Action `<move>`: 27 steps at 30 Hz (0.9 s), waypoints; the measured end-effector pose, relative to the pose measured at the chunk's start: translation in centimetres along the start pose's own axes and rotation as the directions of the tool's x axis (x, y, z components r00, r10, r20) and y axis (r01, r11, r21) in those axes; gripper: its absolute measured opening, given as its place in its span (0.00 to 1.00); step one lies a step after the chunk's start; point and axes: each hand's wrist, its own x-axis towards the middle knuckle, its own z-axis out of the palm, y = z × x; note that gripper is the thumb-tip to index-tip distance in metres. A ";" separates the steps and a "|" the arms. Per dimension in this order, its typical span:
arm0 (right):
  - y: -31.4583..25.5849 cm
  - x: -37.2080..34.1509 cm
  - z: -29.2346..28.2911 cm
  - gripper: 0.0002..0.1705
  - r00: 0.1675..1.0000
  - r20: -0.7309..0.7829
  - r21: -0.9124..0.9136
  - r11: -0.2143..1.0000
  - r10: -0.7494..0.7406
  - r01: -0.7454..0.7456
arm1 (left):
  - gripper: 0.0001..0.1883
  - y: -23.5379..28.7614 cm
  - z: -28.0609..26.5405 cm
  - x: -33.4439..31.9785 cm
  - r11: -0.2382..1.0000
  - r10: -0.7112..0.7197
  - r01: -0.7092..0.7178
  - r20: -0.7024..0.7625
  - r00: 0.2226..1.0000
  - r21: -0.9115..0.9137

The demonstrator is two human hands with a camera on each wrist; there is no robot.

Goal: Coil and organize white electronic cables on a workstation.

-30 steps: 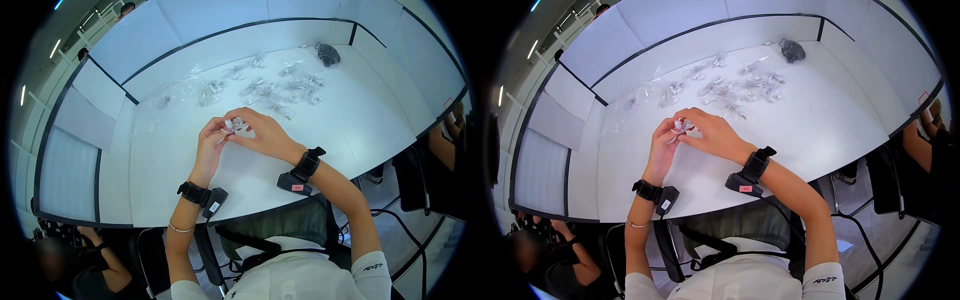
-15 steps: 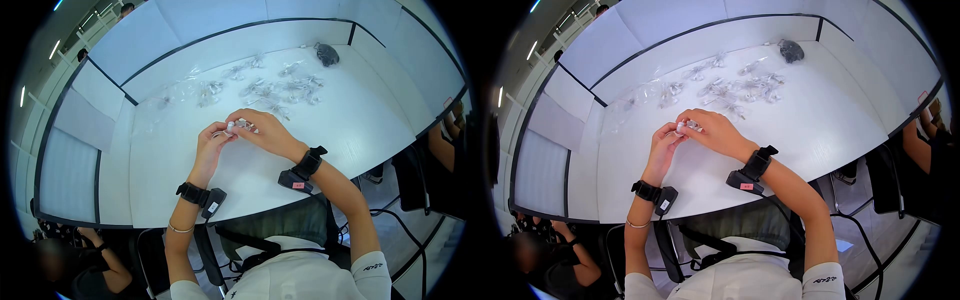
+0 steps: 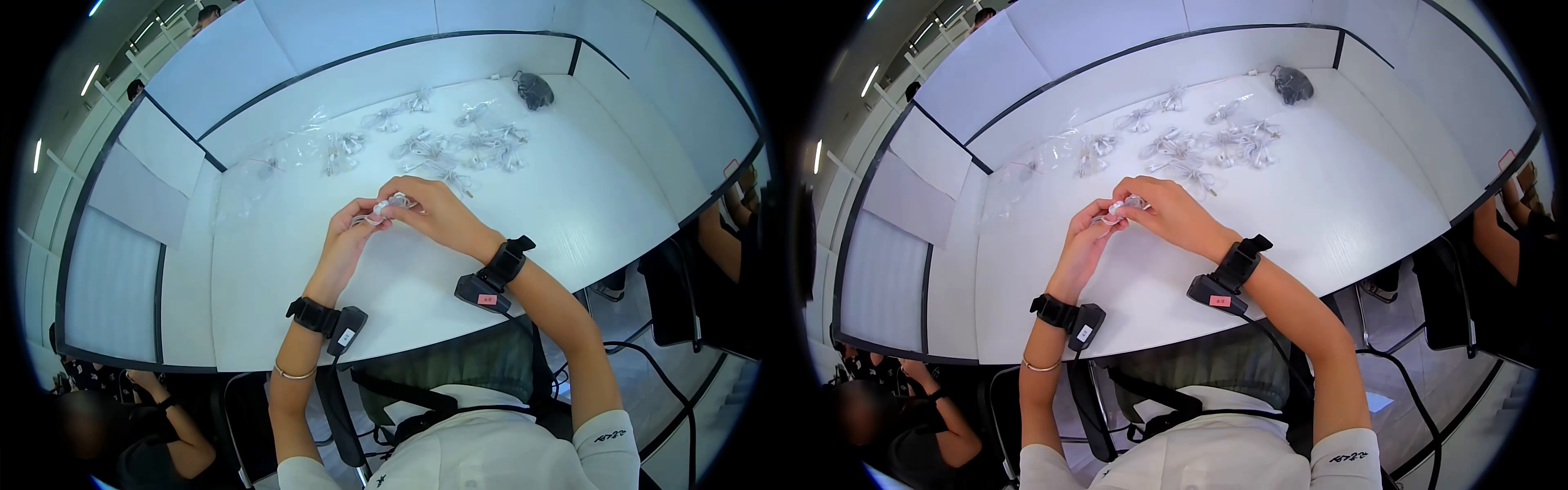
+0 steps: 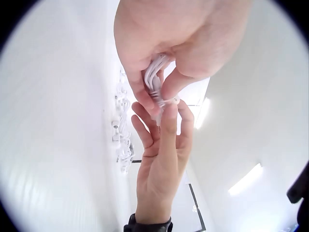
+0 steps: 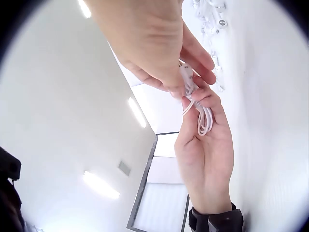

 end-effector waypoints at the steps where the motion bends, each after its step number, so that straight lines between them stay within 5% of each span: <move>1: 0.0 0.0 0.0 0.09 1.000 0.006 -0.001 1.000 -0.002 0.002 | 0.11 0.0 0.0 0.0 1.000 -0.009 0.009 -0.007 1.000 0.002; 27: 1.1 -0.4 1.0 0.09 0.997 0.020 -0.183 0.981 -0.069 0.072 | 0.14 -0.7 0.0 -0.1 0.991 -0.066 0.055 -0.086 0.994 -0.125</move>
